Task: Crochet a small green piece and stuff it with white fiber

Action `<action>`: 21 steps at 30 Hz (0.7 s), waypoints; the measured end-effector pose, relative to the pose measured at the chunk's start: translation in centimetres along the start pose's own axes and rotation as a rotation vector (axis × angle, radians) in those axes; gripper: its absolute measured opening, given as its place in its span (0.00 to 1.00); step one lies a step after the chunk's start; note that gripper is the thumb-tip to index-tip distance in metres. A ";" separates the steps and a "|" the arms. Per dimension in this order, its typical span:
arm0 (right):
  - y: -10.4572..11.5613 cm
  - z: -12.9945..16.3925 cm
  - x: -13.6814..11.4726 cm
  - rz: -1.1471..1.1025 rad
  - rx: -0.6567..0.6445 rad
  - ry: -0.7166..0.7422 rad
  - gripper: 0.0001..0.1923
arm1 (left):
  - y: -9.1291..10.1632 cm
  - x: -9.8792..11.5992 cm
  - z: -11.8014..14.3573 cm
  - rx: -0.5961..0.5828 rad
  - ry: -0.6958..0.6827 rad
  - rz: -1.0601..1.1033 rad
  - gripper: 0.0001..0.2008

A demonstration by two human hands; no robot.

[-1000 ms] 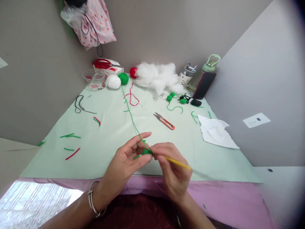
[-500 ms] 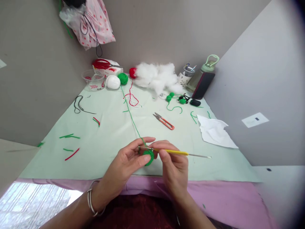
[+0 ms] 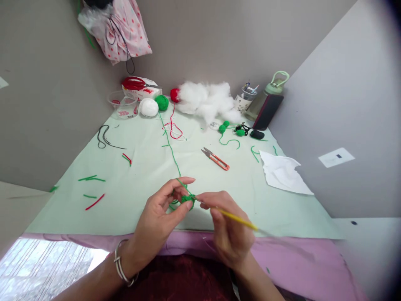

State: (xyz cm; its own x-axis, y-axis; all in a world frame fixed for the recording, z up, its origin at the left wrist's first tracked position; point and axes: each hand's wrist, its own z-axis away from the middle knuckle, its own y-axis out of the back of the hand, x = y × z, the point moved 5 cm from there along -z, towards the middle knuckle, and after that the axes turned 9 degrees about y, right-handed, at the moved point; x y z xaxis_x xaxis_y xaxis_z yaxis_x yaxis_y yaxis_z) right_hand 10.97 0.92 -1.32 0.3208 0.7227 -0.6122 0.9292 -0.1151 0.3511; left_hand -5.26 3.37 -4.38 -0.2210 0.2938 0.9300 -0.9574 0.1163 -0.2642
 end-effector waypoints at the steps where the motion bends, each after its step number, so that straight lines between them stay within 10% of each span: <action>1: -0.3 0.2 -0.3 0.082 -0.045 0.084 0.19 | -0.1 -0.1 0.0 0.002 0.008 0.036 0.18; 4: -0.8 0.6 -0.7 0.265 -0.098 0.217 0.23 | -0.8 -0.7 -0.1 -0.099 0.163 0.252 0.24; 8: 0.2 0.2 -0.1 0.053 0.104 0.049 0.18 | -1.1 -0.9 -0.4 -0.201 0.345 0.443 0.24; 21: -0.2 -0.3 2.3 -0.461 0.285 -0.297 0.12 | -0.6 -0.1 -0.4 -0.166 0.179 0.253 0.21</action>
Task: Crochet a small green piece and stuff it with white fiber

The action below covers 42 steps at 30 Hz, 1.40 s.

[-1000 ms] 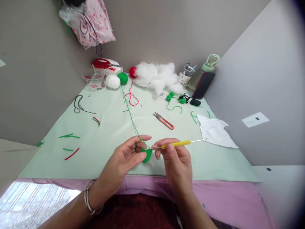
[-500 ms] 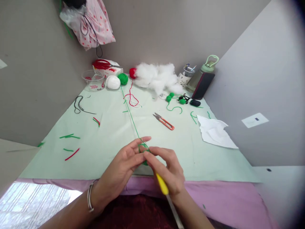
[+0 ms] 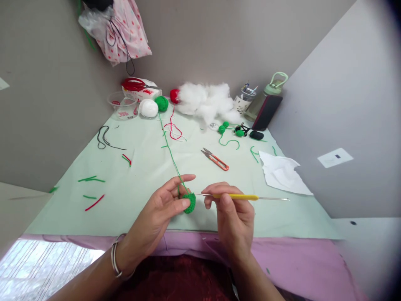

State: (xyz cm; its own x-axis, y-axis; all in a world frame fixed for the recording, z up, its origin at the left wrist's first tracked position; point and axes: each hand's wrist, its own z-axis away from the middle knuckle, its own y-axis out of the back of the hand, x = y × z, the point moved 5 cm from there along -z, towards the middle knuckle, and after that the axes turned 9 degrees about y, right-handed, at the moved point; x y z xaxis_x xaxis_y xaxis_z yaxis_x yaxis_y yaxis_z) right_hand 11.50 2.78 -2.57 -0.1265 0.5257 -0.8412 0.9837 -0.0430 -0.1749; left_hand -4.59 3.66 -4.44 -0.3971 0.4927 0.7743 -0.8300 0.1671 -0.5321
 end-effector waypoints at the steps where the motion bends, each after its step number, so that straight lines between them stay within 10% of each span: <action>1: 0.1 0.0 0.0 0.002 0.009 -0.004 0.12 | 0.0 0.0 0.0 -0.001 0.000 -0.003 0.21; 16: -0.3 -0.5 0.2 -0.162 -0.011 -0.110 0.13 | 0.0 -0.2 0.1 -0.019 -0.020 -0.058 0.26; 27: -1.3 1.8 -2.4 0.705 -0.367 0.607 0.17 | 0.0 0.0 0.3 0.096 -0.088 -0.108 0.25; 42: -0.7 0.9 -1.6 0.144 -0.040 0.253 0.13 | -0.3 0.0 0.3 0.002 0.017 0.003 0.22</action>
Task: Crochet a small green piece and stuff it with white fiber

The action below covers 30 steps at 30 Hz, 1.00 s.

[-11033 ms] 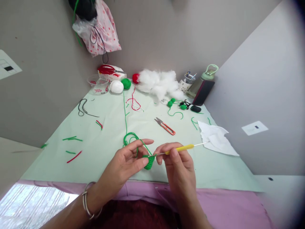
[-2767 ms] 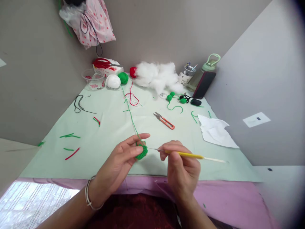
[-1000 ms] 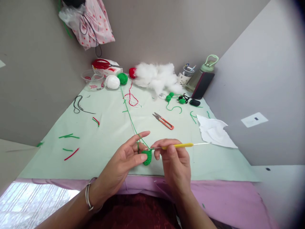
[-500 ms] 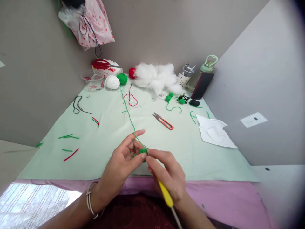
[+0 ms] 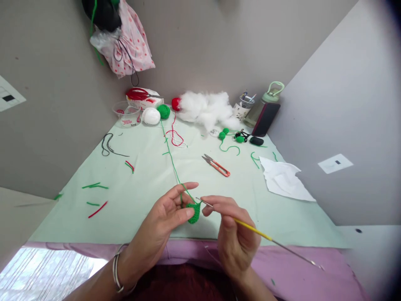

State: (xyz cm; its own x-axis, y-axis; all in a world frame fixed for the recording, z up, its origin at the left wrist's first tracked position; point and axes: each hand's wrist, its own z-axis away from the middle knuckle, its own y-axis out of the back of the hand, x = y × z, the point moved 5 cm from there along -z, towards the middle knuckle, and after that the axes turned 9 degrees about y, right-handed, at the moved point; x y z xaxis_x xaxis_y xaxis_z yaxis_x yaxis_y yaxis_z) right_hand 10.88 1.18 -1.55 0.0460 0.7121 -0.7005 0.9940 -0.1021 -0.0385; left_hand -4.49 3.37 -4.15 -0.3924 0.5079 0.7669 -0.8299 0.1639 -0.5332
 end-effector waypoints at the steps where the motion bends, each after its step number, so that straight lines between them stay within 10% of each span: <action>1: 0.1 0.0 0.3 -0.038 0.013 -0.024 0.13 | 0.0 0.0 0.0 -0.005 -0.006 -0.013 0.21; 7: 0.1 -0.7 1.3 -0.211 -0.012 -0.175 0.12 | 0.5 0.2 0.2 0.032 -0.051 -0.070 0.20; 30: -0.1 -1.1 -2.9 0.193 -0.257 0.141 0.13 | 0.3 1.7 1.7 0.191 -0.258 -0.328 0.17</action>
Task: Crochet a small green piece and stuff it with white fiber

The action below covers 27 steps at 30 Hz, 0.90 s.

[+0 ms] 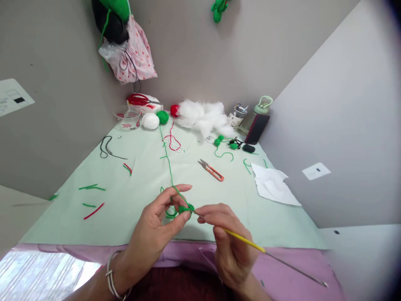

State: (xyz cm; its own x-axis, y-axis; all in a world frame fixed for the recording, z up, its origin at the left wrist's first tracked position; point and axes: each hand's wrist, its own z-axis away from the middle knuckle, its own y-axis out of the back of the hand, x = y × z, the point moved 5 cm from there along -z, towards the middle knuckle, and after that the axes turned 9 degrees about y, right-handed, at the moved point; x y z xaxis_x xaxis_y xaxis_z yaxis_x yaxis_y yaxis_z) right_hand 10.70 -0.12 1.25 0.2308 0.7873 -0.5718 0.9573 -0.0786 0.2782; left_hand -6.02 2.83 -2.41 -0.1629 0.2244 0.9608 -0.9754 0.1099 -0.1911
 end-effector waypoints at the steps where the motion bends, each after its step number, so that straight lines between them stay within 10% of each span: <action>1: 0.0 -0.3 -0.4 0.028 -0.019 0.028 0.13 | -0.1 0.1 0.2 0.016 -0.019 -0.010 0.17; 7: 0.6 -0.4 -1.9 0.243 -0.093 0.210 0.14 | -0.8 0.7 1.0 0.084 -0.100 -0.009 0.14; 13: 0.4 1.1 -1.1 0.475 -0.117 0.310 0.23 | -2.8 0.0 0.6 -0.240 0.261 0.412 0.34; 19: 2.4 0.4 0.1 0.038 0.233 -0.020 0.14 | -3.7 0.6 -0.1 -0.356 0.374 0.607 0.26; 27: 2.3 0.1 1.1 -0.024 0.137 -0.139 0.13 | -4.1 -0.1 -1.2 -0.243 0.182 0.337 0.27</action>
State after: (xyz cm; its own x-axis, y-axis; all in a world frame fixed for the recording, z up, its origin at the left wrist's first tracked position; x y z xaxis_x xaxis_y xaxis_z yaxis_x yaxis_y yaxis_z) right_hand 13.15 0.56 1.17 0.2205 0.6988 -0.6805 0.9753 -0.1508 0.1612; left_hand -1.86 3.47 -2.01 -0.4156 0.4511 0.7898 -0.8054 0.2210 -0.5500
